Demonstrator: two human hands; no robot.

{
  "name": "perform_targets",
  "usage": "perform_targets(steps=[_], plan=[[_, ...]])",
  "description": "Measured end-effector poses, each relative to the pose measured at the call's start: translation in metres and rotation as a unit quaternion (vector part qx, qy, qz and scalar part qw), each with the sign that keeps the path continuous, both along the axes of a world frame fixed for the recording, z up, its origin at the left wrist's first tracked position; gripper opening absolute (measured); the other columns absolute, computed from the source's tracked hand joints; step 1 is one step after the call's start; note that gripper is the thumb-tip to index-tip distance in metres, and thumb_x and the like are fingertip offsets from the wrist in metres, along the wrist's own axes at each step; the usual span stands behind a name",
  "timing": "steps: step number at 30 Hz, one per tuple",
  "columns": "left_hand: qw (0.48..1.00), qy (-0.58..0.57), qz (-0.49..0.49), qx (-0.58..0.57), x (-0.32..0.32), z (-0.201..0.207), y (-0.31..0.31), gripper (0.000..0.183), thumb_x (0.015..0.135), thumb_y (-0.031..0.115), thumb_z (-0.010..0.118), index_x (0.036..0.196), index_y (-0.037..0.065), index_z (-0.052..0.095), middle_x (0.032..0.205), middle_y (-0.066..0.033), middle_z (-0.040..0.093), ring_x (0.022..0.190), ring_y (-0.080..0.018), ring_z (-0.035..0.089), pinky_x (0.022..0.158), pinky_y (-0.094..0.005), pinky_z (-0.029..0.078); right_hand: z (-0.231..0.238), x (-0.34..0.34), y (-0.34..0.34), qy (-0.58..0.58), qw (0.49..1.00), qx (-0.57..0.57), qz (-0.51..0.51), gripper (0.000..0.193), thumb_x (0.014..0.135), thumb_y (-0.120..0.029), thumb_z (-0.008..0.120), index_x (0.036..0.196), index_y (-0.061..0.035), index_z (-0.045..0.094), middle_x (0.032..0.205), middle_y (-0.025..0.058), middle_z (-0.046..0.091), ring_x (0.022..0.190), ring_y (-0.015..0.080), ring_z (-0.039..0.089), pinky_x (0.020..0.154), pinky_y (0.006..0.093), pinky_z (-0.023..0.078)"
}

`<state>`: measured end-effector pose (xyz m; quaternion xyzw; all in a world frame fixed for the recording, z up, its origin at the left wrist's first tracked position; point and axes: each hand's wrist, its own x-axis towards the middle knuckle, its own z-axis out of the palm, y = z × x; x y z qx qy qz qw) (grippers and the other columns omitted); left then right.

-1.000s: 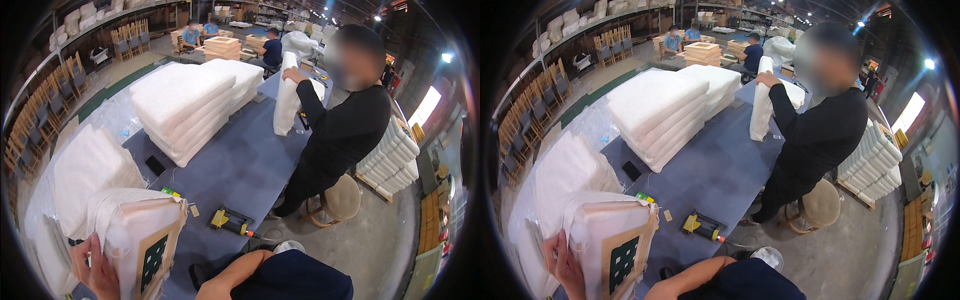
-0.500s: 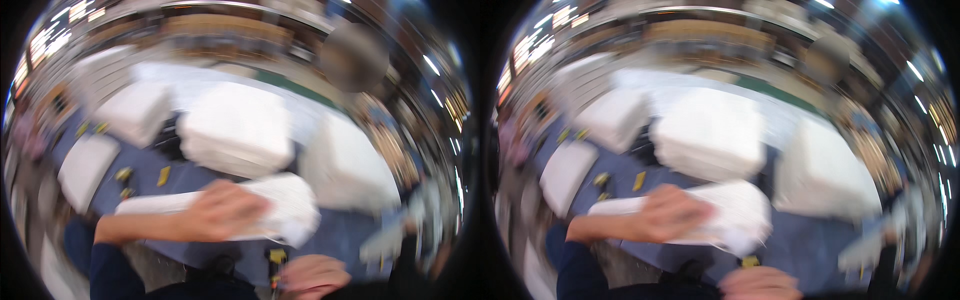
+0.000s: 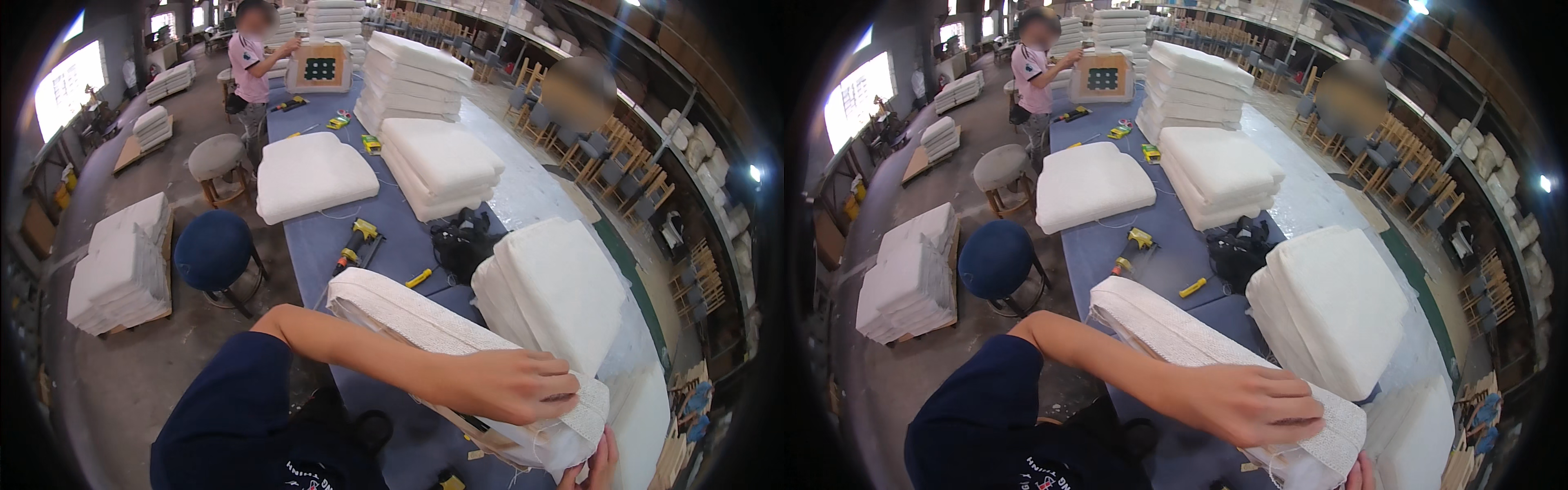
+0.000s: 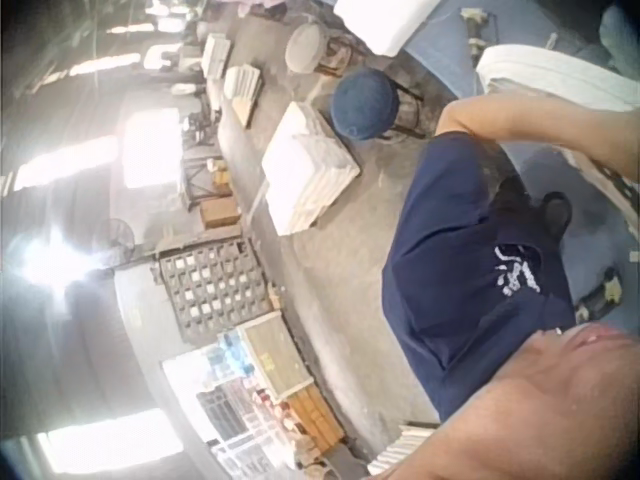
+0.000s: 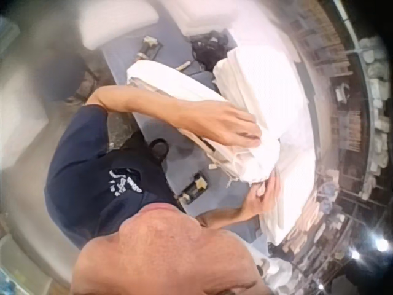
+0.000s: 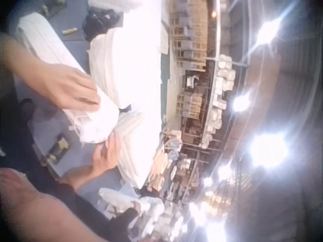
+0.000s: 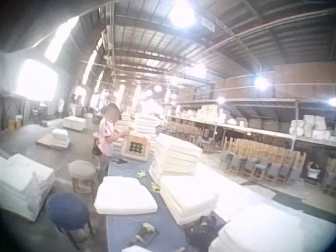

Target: The person wraps white fabric around rectangular foam cushions and secures it using a pneumatic staple gun. They repeatedly pull the fabric taut, fold the edges, and staple the material to the wooden base of the cushion. The person works at a table in a factory setting, handling multiple cushions one by one.

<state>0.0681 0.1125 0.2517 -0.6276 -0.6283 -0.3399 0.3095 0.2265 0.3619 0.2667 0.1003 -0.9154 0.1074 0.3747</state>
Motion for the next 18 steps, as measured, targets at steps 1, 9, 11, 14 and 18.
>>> perform_targets(steps=[1, 9, 11, 14, 18], plan=[[1.0, -0.003, 0.018, 0.004, 0.002, 0.002, 0.003, 0.045, 0.082, 0.009, 0.068, 0.123, -0.011, 0.061, 0.112, -0.0167, 0.06, 0.103, -0.0299, 0.063, 0.093, -0.038, 0.055, 0.004, -0.007, 0.002, -0.004, 1.0, 0.011, 0.016, 0.035, 0.098, -0.012, 0.065, 0.128, 0.0045, 0.068, 0.126, 0.0226, 0.071, 0.11, 0.0405, 0.069, 0.093, 0.0457, 0.055], [0.991, -0.04, 0.118, 0.049, -0.004, -0.004, 0.058, 0.034, 0.082, 0.008, 0.068, 0.11, -0.011, 0.065, 0.105, -0.0144, 0.058, 0.098, -0.0258, 0.06, 0.087, -0.0337, 0.053, -0.03, -0.061, 0.034, 0.085, 0.992, -0.078, 0.044, 0.043, 0.105, -0.031, 0.057, 0.128, 0.0036, 0.07, 0.11, 0.0202, 0.076, 0.076, 0.0314, 0.068, 0.066, 0.039, 0.053], [0.988, -0.067, 0.116, 0.077, -0.013, -0.006, 0.067, 0.028, 0.082, 0.006, 0.068, 0.106, -0.01, 0.066, 0.104, -0.0134, 0.057, 0.099, -0.0257, 0.059, 0.086, -0.0335, 0.052, -0.033, -0.072, 0.037, 0.089, 0.993, -0.078, 0.008, 0.043, 0.106, -0.032, 0.055, 0.123, 0.0036, 0.073, 0.103, 0.0187, 0.078, 0.063, 0.0266, 0.064, 0.055, 0.0367, 0.048], [0.984, -0.102, 0.088, 0.114, -0.033, -0.008, 0.072, 0.023, 0.083, 0.004, 0.069, 0.102, -0.008, 0.067, 0.104, -0.0125, 0.057, 0.1, -0.0258, 0.057, 0.086, -0.0336, 0.05, -0.03, -0.092, 0.035, 0.097, 0.991, -0.081, -0.033, 0.041, 0.105, -0.03, 0.055, 0.115, 0.0033, 0.077, 0.092, 0.0164, 0.079, 0.054, 0.0205, 0.056, 0.049, 0.0351, 0.042], [0.983, -0.128, 0.03, 0.132, -0.066, -0.013, 0.082, 0.019, 0.083, 0.002, 0.07, 0.1, -0.006, 0.069, 0.104, -0.012, 0.057, 0.099, -0.0259, 0.056, 0.087, -0.0332, 0.05, -0.041, -0.146, 0.013, 0.226, 0.954, -0.199, 0.009, 0.037, 0.102, -0.028, 0.057, 0.11, 0.0002, 0.08, 0.086, 0.0128, 0.079, 0.05, 0.016, 0.045, 0.047, 0.0352, 0.037]])
